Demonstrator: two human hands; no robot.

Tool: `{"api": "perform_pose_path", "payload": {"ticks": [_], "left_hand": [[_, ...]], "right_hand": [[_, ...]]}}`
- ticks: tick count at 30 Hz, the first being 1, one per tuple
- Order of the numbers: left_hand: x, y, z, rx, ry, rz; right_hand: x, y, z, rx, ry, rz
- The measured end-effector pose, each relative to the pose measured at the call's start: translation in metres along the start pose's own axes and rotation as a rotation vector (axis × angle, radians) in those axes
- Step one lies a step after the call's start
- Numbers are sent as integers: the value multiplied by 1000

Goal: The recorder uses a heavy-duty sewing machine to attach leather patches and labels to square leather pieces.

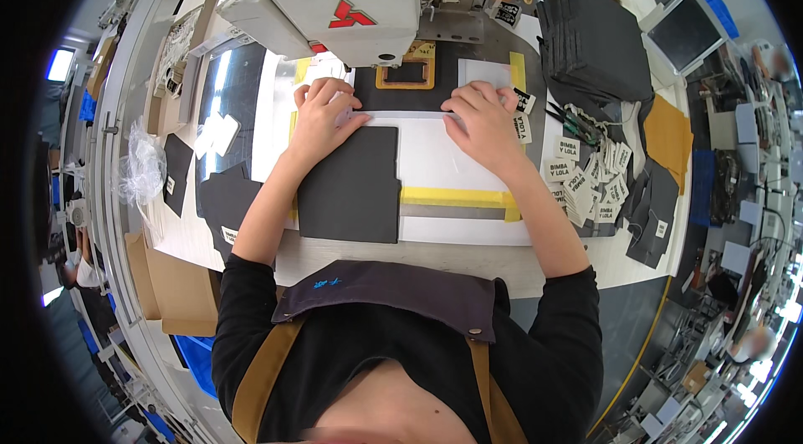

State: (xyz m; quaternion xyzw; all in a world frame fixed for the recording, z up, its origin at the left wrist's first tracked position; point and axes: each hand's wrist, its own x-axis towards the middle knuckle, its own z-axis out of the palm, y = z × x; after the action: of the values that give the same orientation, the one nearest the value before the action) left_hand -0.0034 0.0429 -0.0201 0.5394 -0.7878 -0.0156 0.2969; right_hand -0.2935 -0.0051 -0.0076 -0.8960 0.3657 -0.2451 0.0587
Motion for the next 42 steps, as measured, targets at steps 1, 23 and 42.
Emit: {"api": "perform_pose_path", "payload": {"ticks": [1,23,42], "left_hand": [[-1,0,0,1,1,0],[-5,3,4,183,5,117],[-8,5,4,244,37,181]], "right_hand": [[-1,0,0,2,-1,-9],[-24,-2,4,-133,-11,-72],[-19,19,-19,-111,72,188]]}}
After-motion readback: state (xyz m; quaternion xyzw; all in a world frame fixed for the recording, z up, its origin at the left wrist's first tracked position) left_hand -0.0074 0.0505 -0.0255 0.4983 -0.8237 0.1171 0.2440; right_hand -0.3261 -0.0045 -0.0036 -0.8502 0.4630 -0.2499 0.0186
